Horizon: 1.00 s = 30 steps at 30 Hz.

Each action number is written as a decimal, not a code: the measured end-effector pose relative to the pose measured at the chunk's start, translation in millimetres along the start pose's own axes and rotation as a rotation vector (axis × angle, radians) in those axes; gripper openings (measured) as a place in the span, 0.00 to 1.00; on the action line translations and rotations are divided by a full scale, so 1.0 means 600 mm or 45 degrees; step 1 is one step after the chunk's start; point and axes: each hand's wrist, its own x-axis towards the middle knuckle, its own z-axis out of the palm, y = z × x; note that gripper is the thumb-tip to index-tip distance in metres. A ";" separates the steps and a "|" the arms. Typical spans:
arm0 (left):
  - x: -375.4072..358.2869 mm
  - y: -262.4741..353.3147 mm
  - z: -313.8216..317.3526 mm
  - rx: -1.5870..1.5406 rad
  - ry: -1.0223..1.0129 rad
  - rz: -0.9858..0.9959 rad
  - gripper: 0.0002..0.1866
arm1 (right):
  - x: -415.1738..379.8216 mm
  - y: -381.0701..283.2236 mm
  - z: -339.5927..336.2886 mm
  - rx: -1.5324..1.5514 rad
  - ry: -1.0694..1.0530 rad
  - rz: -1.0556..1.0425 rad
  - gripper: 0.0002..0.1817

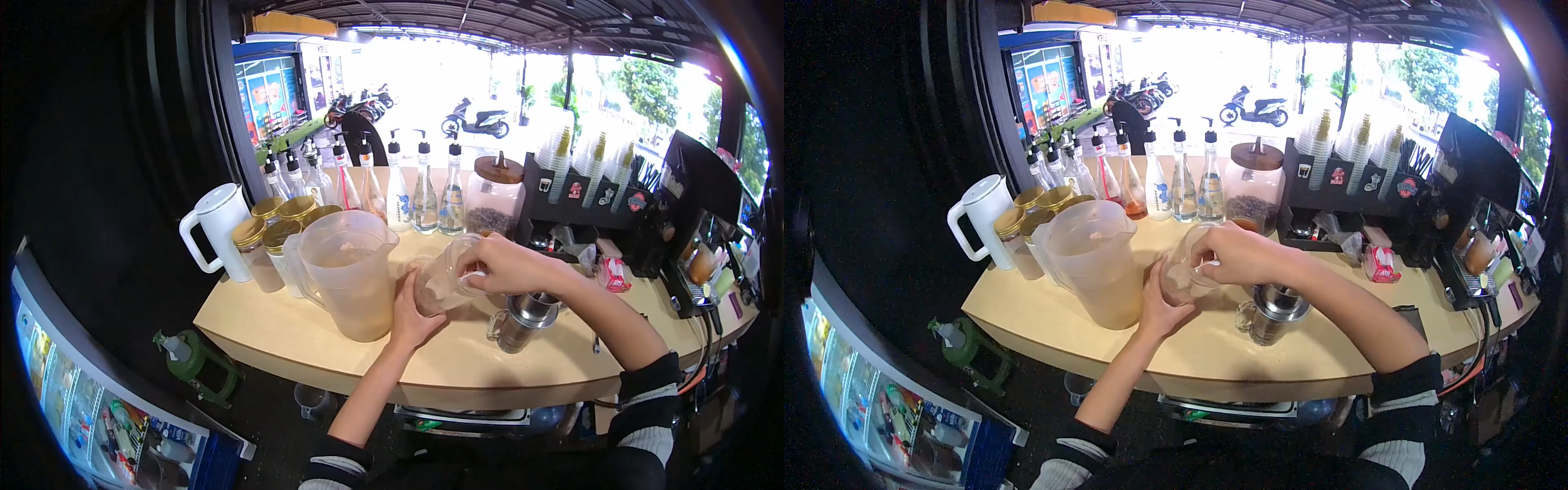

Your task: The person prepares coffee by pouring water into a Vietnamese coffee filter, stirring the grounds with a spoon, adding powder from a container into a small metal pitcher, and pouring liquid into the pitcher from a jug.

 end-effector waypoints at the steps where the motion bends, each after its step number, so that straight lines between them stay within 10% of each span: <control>1: 0.000 0.000 0.001 0.009 -0.022 0.009 0.56 | -0.003 0.001 0.001 0.017 0.058 -0.033 0.10; 30: -0.007 0.007 0.014 -0.219 -0.130 -0.263 0.50 | -0.248 0.086 -0.093 0.309 0.521 0.285 0.09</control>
